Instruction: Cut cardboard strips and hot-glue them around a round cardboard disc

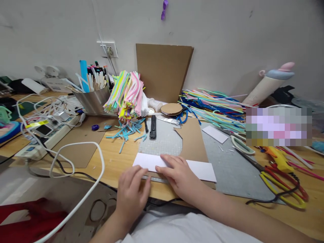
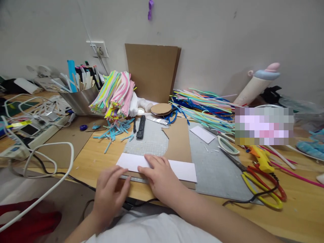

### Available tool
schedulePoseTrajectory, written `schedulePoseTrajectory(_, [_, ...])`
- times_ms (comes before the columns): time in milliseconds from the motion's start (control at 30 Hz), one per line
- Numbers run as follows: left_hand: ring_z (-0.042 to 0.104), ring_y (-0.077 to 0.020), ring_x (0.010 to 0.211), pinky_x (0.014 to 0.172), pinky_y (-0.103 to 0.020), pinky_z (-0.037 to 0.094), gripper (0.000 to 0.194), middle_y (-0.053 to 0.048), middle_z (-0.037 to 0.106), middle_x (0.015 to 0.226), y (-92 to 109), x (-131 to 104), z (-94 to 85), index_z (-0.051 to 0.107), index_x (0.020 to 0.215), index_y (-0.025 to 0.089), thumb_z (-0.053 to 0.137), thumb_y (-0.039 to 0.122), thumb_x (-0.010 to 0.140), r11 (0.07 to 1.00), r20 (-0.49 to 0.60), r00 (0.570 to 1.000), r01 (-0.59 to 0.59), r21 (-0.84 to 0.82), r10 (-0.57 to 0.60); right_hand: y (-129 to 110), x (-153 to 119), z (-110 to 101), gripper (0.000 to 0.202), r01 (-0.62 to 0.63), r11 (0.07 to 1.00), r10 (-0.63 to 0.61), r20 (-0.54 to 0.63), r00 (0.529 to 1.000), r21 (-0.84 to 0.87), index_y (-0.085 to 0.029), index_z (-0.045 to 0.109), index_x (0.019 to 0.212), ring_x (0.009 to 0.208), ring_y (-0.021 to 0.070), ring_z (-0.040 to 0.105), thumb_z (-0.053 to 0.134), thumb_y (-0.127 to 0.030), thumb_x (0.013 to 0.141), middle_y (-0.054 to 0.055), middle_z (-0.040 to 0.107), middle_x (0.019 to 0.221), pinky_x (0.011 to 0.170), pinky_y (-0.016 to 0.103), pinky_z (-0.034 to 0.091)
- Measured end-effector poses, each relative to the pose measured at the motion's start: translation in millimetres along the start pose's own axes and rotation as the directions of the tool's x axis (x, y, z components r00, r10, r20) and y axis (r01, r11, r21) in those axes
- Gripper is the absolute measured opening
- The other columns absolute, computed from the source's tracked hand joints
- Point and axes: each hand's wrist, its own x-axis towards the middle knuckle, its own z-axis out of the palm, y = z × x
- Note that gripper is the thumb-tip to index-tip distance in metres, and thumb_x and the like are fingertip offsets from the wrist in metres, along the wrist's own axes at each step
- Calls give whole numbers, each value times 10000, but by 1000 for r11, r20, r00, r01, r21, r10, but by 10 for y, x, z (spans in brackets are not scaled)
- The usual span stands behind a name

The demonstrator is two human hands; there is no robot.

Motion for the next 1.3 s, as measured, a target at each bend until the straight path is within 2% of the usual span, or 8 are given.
schedulePoseTrajectory(100, [623, -225, 1012, 921, -362, 439, 254, -84, 691, 1078, 64, -134, -19, 617, 1140, 188, 545, 134, 903, 995, 16, 996, -84, -47, 85, 8, -13, 6, 315, 6, 1000, -6, -16, 1000, -4, -276, 692, 1188, 1184, 306, 566, 497, -170, 963, 182, 597, 1335, 918, 499, 461])
schedulePoseTrajectory(167, [622, -233, 1033, 924, -369, 434, 297, -92, 696, 1113, 86, -177, -18, 620, 1176, 169, 536, 111, 897, 994, 30, 995, -91, -64, 93, 7, -13, 10, 311, 7, 1000, -7, -27, 1000, -10, -277, 702, 1171, 1176, 309, 567, 493, -173, 964, 195, 593, 1327, 911, 504, 462])
schedulePoseTrajectory(433, [628, -244, 1037, 920, -390, 426, 341, -93, 714, 1127, 118, -208, -8, 634, 1192, 159, 503, 86, 886, 996, 5, 999, -54, -69, 54, 29, -31, 25, 370, 52, 998, -54, -52, 997, -37, -251, 705, 1167, 1147, 318, 579, 461, -89, 941, 227, 603, 1275, 888, 533, 469])
schedulePoseTrajectory(933, [648, -219, 1044, 926, -365, 430, 336, -71, 730, 1122, 139, -223, -20, 651, 1169, 173, 500, 107, 875, 996, -20, 999, -31, -78, 29, 80, -74, 73, 348, 52, 996, -58, -69, 996, -75, -282, 707, 1168, 1157, 300, 582, 463, -150, 958, 184, 606, 1297, 877, 499, 516])
schedulePoseTrajectory(1133, [650, -233, 1035, 914, -375, 432, 333, -72, 735, 1105, 145, -233, -20, 661, 1159, 179, 499, 112, 876, 996, -20, 1000, -15, -90, 13, 114, -100, 89, 369, 25, 995, -33, -86, 996, -95, -246, 709, 1184, 1122, 329, 586, 442, -132, 956, 228, 590, 1295, 851, 544, 518])
schedulePoseTrajectory(1300, [648, -236, 1044, 922, -379, 426, 338, -74, 733, 1109, 140, -247, -9, 660, 1162, 170, 505, 103, 868, 996, -24, 1000, -12, -94, 10, 122, -89, 39, 361, 54, 995, -58, -52, 997, -80, -284, 702, 1189, 1131, 294, 588, 465, -144, 956, 184, 597, 1311, 877, 505, 517])
